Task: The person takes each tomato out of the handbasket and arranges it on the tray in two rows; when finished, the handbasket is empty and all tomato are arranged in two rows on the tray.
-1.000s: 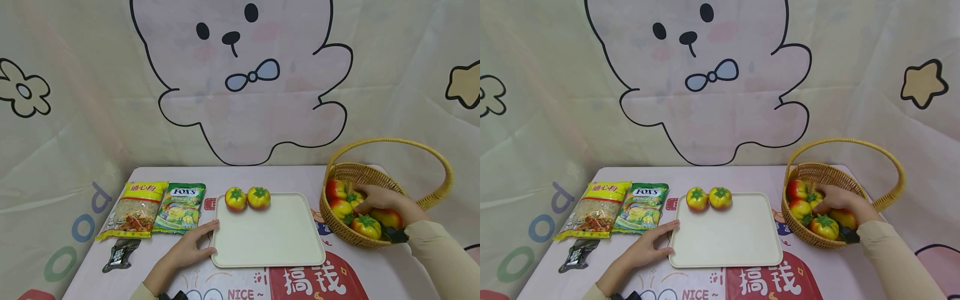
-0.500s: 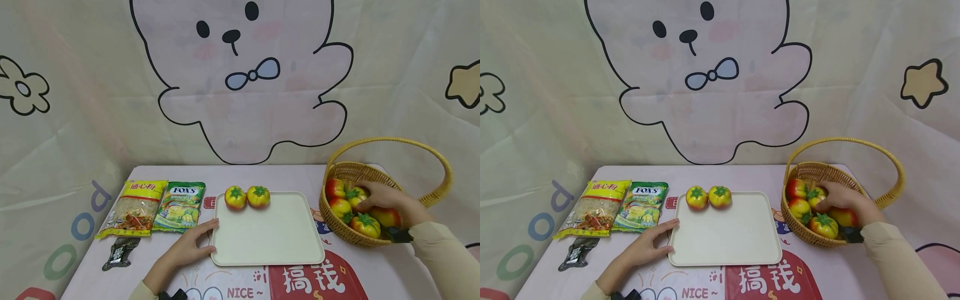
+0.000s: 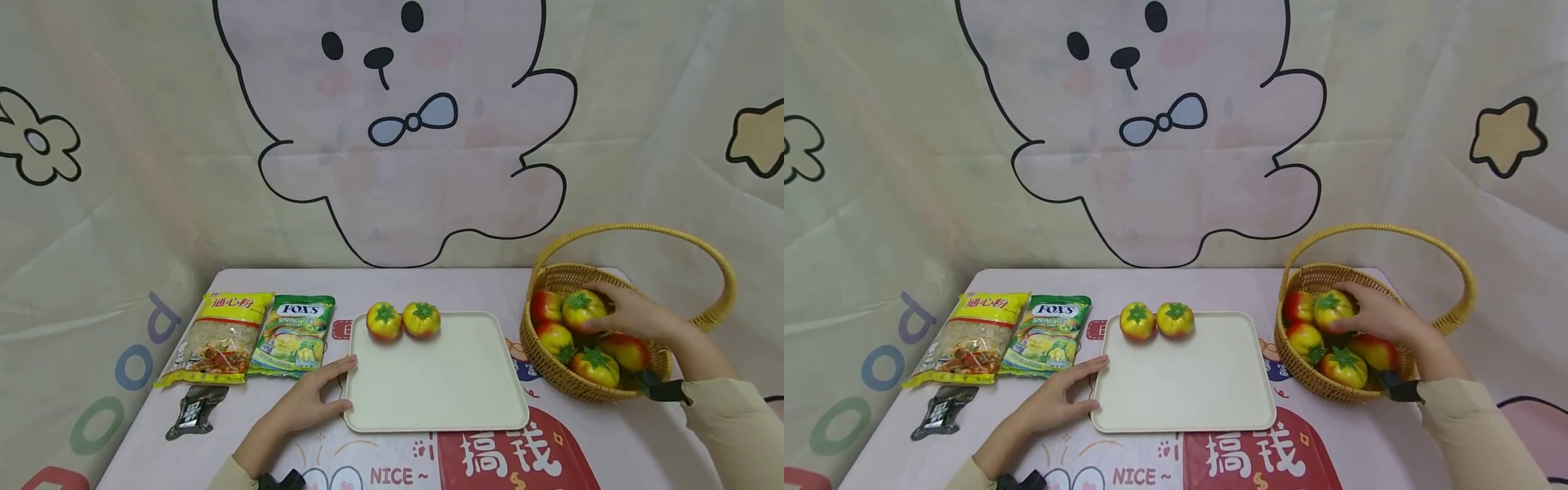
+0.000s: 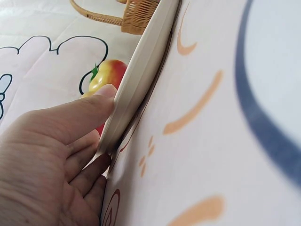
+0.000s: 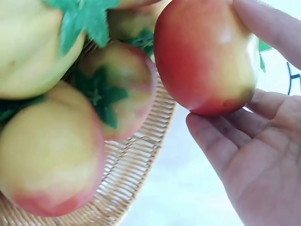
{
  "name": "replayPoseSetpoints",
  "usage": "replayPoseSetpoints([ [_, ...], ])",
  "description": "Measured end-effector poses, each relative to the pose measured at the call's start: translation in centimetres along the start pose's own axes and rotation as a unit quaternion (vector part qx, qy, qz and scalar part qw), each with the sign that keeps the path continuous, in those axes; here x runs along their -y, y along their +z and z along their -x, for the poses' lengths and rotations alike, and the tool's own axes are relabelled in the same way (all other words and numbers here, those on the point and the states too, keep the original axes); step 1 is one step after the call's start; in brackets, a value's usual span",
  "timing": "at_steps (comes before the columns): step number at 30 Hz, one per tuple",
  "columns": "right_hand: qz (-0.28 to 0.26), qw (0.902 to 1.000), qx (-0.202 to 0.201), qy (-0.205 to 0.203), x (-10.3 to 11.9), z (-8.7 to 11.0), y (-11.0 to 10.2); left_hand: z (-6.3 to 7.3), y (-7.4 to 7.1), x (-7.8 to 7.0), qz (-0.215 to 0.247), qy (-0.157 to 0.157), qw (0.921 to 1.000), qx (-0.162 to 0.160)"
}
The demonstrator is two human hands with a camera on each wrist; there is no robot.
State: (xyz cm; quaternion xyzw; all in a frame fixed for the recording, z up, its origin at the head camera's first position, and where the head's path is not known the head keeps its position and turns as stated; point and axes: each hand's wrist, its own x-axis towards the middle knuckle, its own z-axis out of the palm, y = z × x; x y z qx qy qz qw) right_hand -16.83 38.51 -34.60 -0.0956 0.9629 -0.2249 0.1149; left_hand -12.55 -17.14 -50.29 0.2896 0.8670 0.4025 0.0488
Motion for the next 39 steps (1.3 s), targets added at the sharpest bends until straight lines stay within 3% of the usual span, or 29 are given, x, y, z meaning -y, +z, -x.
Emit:
replayPoseSetpoints([
  [19,-0.017,0.9961,-0.068,-0.053,4.3,1.5,1.9,0.0,0.0,0.2,0.001,-0.002,1.0,0.002],
  [28,-0.073,0.9932,-0.07,-0.059,6.4,1.5,3.3,0.0,0.2,0.3,-0.007,0.001,1.0,-0.004],
  [39,-0.179,0.9693,-0.1,-0.136,8.1,0.5,6.4,0.0,0.0,0.0,0.004,-0.006,1.0,0.003],
])
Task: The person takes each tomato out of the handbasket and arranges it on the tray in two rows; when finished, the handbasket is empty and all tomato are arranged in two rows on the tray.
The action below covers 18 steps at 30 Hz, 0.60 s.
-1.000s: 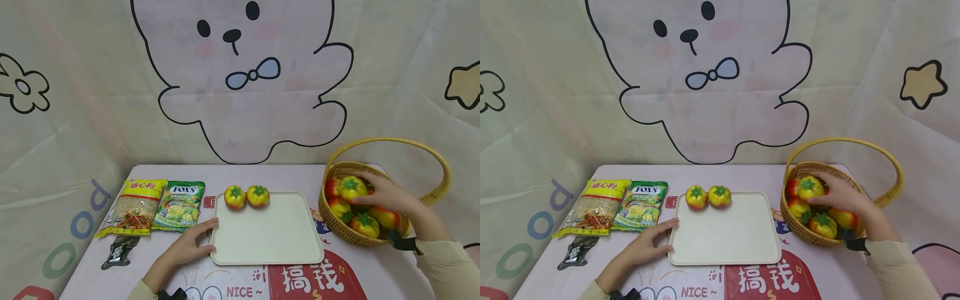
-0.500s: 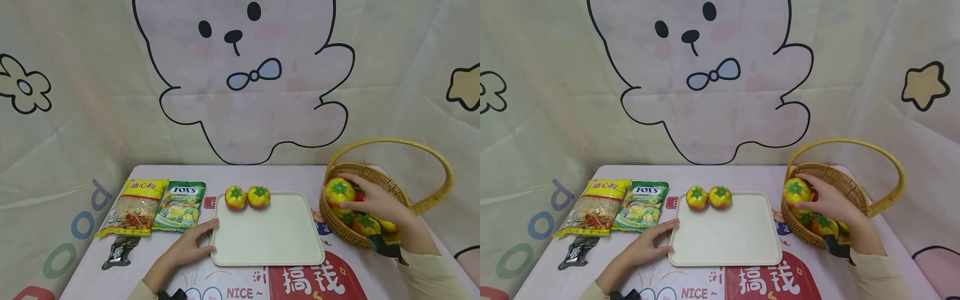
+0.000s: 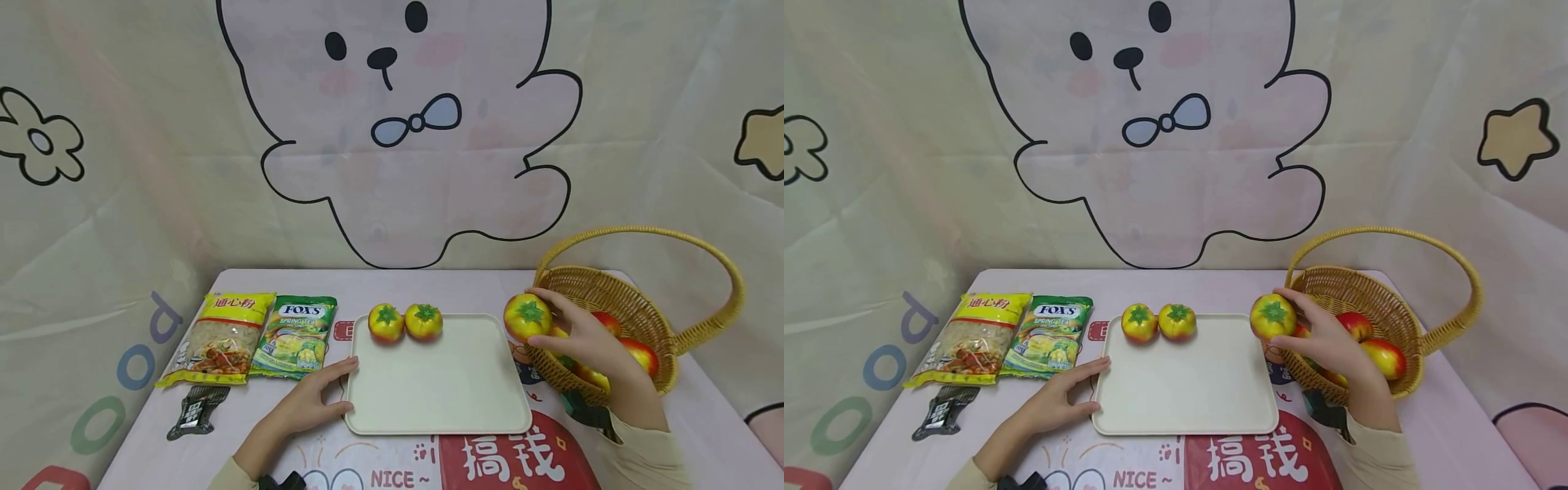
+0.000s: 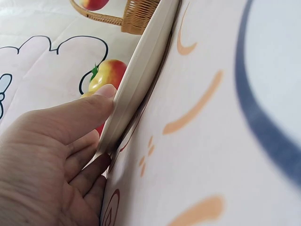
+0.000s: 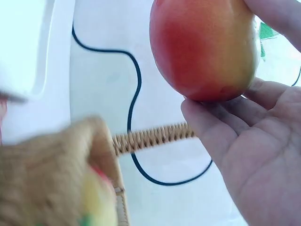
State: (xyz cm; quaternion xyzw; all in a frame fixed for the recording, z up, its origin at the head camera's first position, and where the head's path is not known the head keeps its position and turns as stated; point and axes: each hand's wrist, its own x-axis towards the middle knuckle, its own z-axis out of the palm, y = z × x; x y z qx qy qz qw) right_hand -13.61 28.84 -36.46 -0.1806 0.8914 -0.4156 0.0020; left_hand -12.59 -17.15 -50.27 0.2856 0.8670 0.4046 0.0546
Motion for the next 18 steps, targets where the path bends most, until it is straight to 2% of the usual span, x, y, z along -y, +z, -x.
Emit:
replayPoseSetpoints([
  [3,-0.028,0.9995,0.007,-0.007,0.0,-0.3,0.9,0.0,0.0,-0.1,0.001,-0.004,1.0,0.003],
  [9,-0.094,0.9953,0.017,0.013,-0.2,-0.8,2.5,-0.1,0.1,-0.1,0.001,-0.003,1.0,0.007],
  [13,-0.097,0.9952,0.007,0.011,-0.2,-1.7,3.8,-0.1,0.0,-0.2,-0.001,-0.005,1.0,0.007],
  [18,-0.066,0.9974,-0.003,0.03,-1.1,-3.1,6.1,0.0,-0.1,-0.3,-0.004,-0.005,1.0,0.001],
])
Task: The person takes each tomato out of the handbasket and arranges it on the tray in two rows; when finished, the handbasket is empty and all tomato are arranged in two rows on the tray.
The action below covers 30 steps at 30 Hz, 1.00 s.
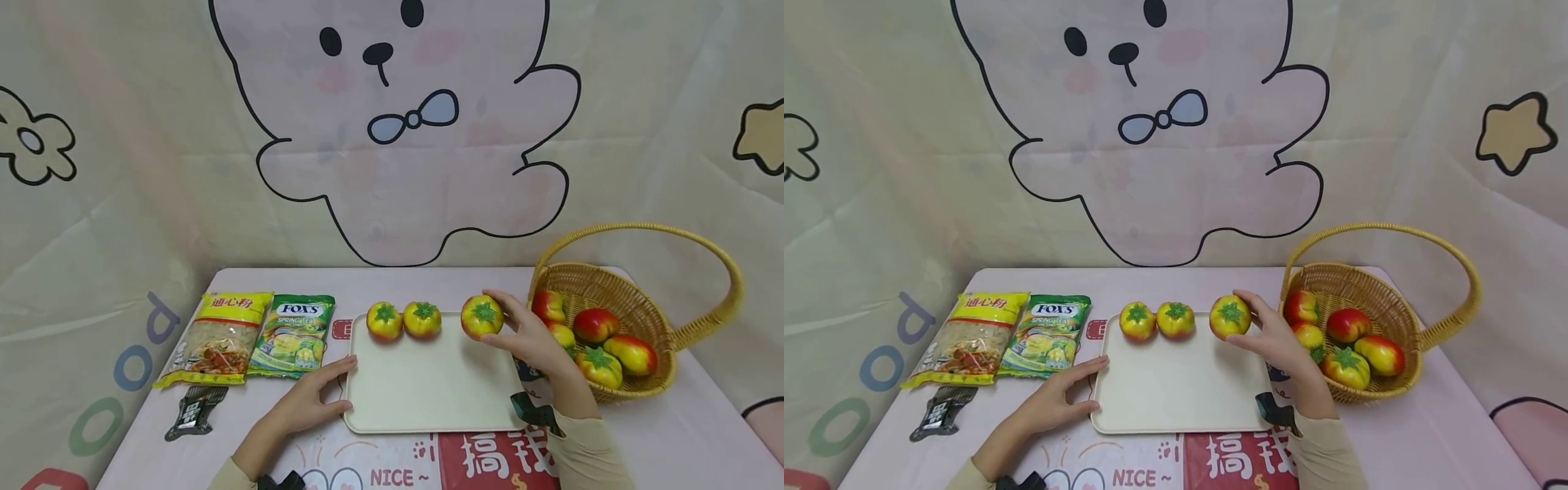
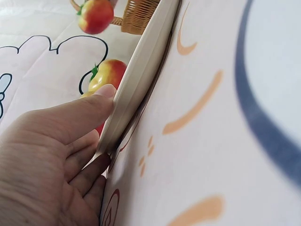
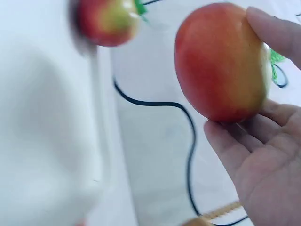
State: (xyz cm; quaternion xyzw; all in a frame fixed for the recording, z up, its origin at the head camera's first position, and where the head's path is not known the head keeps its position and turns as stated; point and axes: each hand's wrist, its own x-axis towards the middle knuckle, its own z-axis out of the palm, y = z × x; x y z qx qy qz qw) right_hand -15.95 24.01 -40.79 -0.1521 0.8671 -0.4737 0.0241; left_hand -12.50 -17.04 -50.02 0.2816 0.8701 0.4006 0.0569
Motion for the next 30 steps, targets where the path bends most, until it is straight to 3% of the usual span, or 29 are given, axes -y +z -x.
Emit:
replayPoseSetpoints([
  [8,-0.028,0.9995,0.015,0.007,-2.7,-1.6,2.5,0.2,0.0,0.2,-0.003,0.001,1.0,-0.001],
  [19,-0.051,0.9981,0.017,0.029,-3.9,-2.4,3.3,-0.1,0.0,0.4,0.004,-0.005,1.0,0.004],
  [30,-0.048,0.9966,0.045,0.05,-4.6,-3.5,3.9,0.0,0.1,0.5,-0.007,0.005,1.0,-0.003],
])
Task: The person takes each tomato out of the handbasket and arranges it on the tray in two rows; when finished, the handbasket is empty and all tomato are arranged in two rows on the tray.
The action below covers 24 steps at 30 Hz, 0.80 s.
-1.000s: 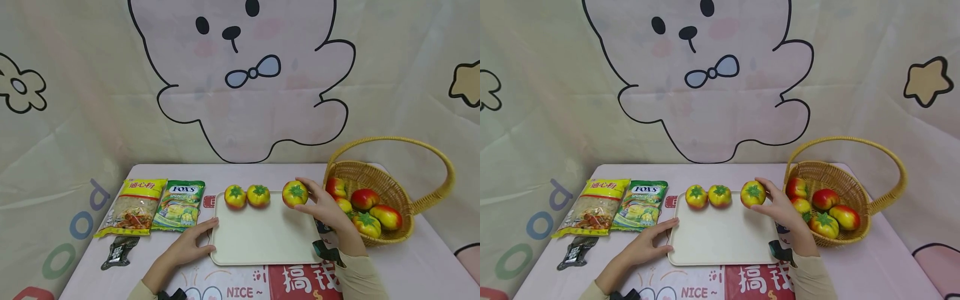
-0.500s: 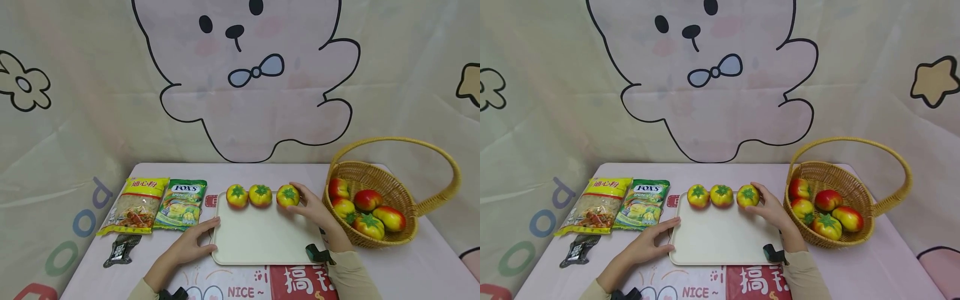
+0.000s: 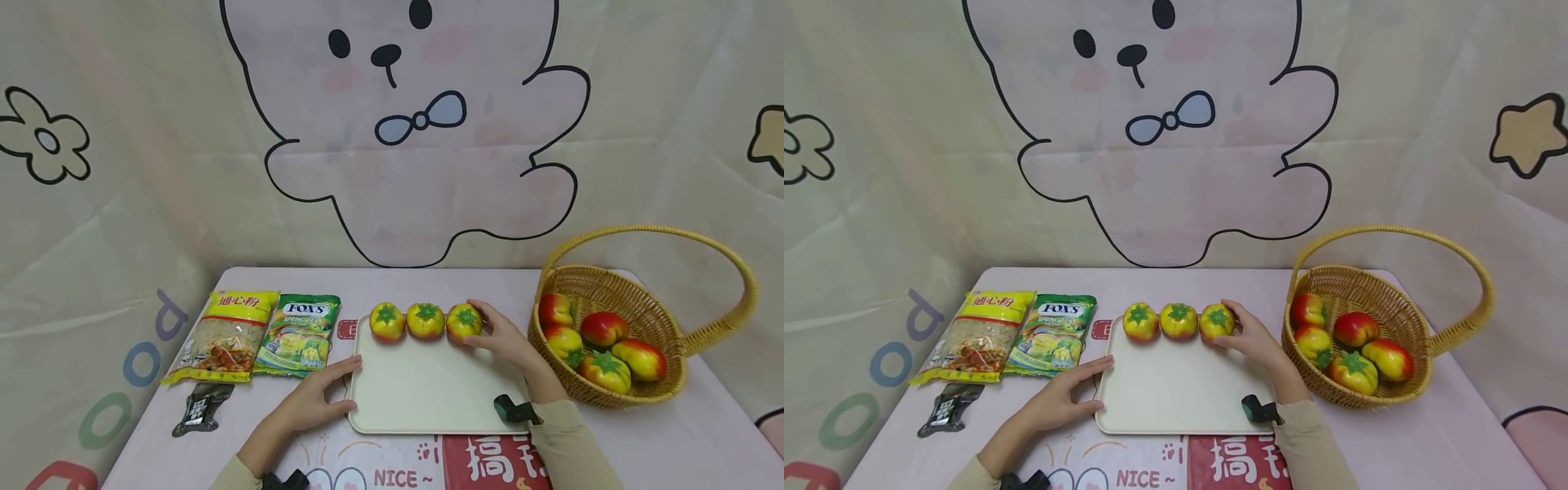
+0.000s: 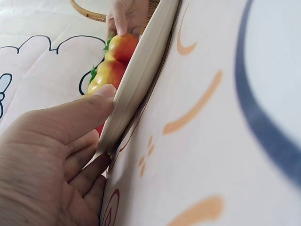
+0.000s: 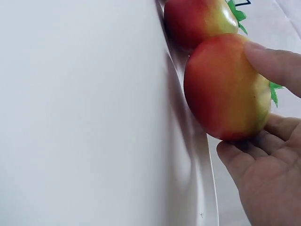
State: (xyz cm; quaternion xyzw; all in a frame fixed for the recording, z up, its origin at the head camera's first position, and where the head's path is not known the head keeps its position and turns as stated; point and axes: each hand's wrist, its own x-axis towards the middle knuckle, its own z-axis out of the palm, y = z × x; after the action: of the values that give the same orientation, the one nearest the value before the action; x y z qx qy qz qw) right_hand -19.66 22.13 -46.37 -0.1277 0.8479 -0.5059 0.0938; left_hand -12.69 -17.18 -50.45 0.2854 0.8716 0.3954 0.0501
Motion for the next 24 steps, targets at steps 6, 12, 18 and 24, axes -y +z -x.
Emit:
replayPoseSetpoints([
  [6,-0.02,0.9997,0.012,0.007,-0.6,-0.4,0.1,0.0,0.1,0.1,0.003,0.002,1.0,-0.001],
  [12,-0.075,0.9968,0.021,0.016,-1.2,-0.4,0.2,0.0,0.0,0.0,0.0,0.0,1.0,0.001],
  [18,-0.101,0.9947,0.019,0.006,-1.3,-0.1,0.2,0.0,0.0,0.0,0.009,-0.007,0.9999,0.004],
  [24,-0.101,0.9949,0.006,0.002,-0.7,0.3,-0.1,-0.1,0.0,0.0,0.007,0.004,1.0,0.0],
])
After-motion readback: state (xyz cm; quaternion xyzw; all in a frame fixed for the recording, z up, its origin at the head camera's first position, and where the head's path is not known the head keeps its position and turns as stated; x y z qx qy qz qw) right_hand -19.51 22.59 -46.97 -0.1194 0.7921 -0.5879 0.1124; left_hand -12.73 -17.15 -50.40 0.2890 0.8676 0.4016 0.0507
